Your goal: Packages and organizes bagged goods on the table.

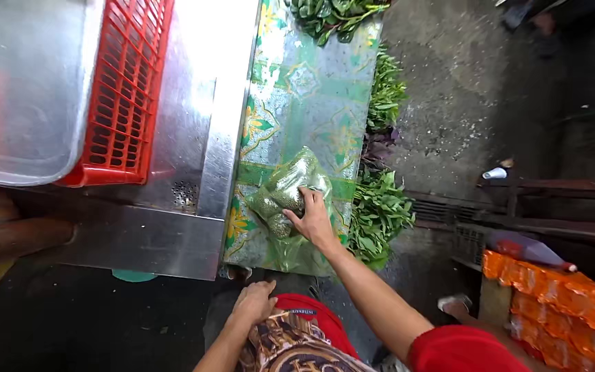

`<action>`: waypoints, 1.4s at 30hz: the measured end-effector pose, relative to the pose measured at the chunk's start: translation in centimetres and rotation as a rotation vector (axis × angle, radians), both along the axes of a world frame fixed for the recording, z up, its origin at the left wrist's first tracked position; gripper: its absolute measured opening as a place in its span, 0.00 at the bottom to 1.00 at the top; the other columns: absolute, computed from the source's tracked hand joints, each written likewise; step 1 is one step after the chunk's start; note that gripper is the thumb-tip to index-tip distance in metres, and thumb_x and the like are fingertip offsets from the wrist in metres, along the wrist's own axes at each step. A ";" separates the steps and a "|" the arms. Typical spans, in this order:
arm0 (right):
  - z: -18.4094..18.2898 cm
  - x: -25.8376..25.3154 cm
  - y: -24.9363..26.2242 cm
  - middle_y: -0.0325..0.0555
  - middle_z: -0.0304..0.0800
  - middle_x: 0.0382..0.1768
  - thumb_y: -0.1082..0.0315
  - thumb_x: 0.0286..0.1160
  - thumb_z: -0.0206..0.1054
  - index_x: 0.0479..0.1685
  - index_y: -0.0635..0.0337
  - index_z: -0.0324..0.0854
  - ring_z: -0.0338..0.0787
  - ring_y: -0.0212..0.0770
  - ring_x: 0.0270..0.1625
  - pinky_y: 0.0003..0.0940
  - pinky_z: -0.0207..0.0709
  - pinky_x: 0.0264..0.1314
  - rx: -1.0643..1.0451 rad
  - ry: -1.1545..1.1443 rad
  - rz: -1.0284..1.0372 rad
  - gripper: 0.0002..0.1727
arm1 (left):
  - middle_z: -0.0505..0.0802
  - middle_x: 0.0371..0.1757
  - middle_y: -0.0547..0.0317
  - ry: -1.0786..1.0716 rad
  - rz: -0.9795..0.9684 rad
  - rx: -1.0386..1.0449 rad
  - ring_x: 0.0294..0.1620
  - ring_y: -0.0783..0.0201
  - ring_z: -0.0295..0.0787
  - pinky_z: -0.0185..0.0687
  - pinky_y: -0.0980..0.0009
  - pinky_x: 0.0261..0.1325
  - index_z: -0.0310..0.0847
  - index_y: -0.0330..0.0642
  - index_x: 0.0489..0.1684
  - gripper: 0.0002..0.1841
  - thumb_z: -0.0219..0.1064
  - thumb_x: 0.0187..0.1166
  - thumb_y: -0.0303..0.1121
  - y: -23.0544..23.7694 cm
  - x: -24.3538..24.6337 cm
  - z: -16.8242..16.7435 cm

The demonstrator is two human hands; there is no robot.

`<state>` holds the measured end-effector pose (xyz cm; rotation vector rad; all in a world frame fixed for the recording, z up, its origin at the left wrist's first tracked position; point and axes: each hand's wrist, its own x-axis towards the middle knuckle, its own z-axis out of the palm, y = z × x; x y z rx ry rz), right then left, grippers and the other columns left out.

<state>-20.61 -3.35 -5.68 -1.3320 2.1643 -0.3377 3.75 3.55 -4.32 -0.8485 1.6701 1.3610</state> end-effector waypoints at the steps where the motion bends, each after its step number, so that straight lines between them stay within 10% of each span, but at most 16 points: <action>1: -0.7 0.7 -0.4 0.66 0.80 0.69 0.35 0.62 0.78 0.83 0.57 0.72 0.84 0.63 0.70 0.55 0.81 0.72 -0.012 0.056 -0.011 0.50 | 0.77 0.85 0.53 -0.018 0.017 -0.011 0.86 0.50 0.70 0.64 0.46 0.86 0.66 0.55 0.90 0.29 0.53 0.90 0.50 -0.2 0.3 0.4; 8: -0.3 0.3 -2.8 0.67 0.69 0.81 0.53 0.61 0.83 0.91 0.45 0.63 0.82 0.67 0.72 0.59 0.83 0.66 0.152 0.152 0.100 0.51 | 0.81 0.82 0.53 0.116 0.221 -0.138 0.85 0.55 0.72 0.63 0.51 0.89 0.73 0.55 0.85 0.27 0.54 0.90 0.51 -4.1 -0.6 4.5; 16: -0.4 -4.1 -1.0 0.57 0.91 0.62 0.49 0.71 0.74 0.75 0.49 0.83 0.94 0.60 0.56 0.61 0.87 0.52 -0.120 0.164 0.412 0.31 | 0.86 0.75 0.46 0.343 0.448 -0.191 0.77 0.50 0.81 0.70 0.50 0.83 0.80 0.48 0.77 0.23 0.57 0.90 0.47 -6.6 -1.5 7.4; 27: -1.6 -5.0 3.1 0.55 0.92 0.66 0.54 0.85 0.58 0.68 0.59 0.89 0.91 0.66 0.62 0.66 0.80 0.64 -0.441 0.079 0.333 0.24 | 0.89 0.70 0.45 0.393 0.656 -0.164 0.70 0.51 0.87 0.75 0.50 0.79 0.82 0.41 0.73 0.22 0.59 0.90 0.44 -7.2 1.6 7.4; 32: 0.1 -4.4 3.6 0.72 0.81 0.71 0.56 0.81 0.65 0.50 0.63 0.95 0.78 0.76 0.72 0.72 0.65 0.77 -0.460 -0.111 0.096 0.20 | 0.90 0.68 0.46 0.388 0.727 -0.172 0.67 0.52 0.89 0.77 0.50 0.77 0.82 0.41 0.73 0.22 0.59 0.90 0.44 -6.8 3.3 8.0; 35: 4.6 -2.9 3.2 0.66 0.82 0.72 0.62 0.84 0.61 0.53 0.69 0.91 0.80 0.60 0.77 0.55 0.70 0.83 -0.372 -0.339 0.085 0.19 | 0.90 0.69 0.47 0.422 0.867 -0.173 0.65 0.54 0.90 0.81 0.51 0.74 0.80 0.42 0.75 0.24 0.63 0.87 0.46 -6.7 3.4 8.7; 40: 12.8 2.4 1.4 0.54 0.94 0.47 0.57 0.91 0.54 0.58 0.66 0.88 0.93 0.43 0.51 0.49 0.84 0.62 -0.129 -0.610 0.153 0.23 | 0.79 0.80 0.41 0.546 1.112 -0.063 0.62 0.46 0.91 0.90 0.45 0.60 0.51 0.49 0.95 0.45 0.73 0.79 0.49 -8.0 1.3 11.9; 42: 13.3 5.3 0.9 0.50 0.95 0.52 0.55 0.92 0.53 0.66 0.61 0.87 0.93 0.40 0.53 0.46 0.85 0.63 -0.148 -0.655 0.150 0.23 | 0.87 0.70 0.39 0.579 1.130 -0.090 0.54 0.45 0.95 0.94 0.44 0.53 0.54 0.43 0.91 0.43 0.70 0.80 0.52 -9.0 1.1 12.4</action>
